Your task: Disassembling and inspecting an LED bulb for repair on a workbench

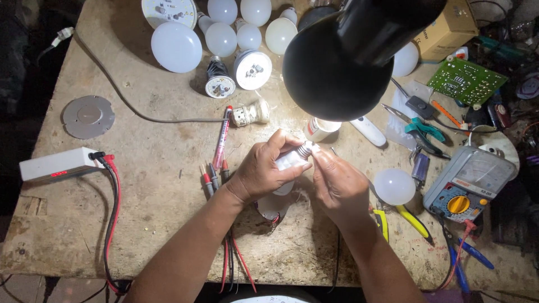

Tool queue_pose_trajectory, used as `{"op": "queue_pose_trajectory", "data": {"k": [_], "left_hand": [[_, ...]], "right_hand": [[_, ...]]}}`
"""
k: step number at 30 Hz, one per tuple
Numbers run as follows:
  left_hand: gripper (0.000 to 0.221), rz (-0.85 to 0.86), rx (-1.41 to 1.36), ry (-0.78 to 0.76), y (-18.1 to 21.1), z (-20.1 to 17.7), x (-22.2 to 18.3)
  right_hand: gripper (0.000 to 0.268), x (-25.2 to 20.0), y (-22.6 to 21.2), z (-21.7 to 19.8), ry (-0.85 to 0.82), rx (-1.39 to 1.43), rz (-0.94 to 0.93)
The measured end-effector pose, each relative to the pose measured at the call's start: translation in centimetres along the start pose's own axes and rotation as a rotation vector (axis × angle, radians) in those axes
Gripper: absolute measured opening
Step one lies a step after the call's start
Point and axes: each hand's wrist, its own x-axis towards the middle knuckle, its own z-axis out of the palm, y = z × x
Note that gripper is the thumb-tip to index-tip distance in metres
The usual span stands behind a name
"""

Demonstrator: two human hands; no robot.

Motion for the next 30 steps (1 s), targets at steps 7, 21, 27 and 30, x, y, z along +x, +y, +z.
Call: {"op": "queue_pose_trajectory", "data": {"k": [7,21,27,30], "left_hand": [[0.038,-0.008,-0.019,-0.015,0.4,-0.5,0.2],[0.040,-0.061,-0.064,0.003,0.6,-0.7,0.2],[0.048,-0.191,-0.145,-0.009,-0.6,-1.4,0.2],[0.055,-0.169,-0.086,-0.025,0.7,-1.6,0.4]], "right_hand": [[0.015,1.6,-1.3,-0.3,0.007,0.099,0.125],[0.022,1.0,0.1,-0.1,0.029,0.297,0.404],[0.014,0.3,3.4,-2.6,-0.144,0.045,0.533],[0.014,1.3,1.0,-4.6,-0.400,0.117,0.557]]}}
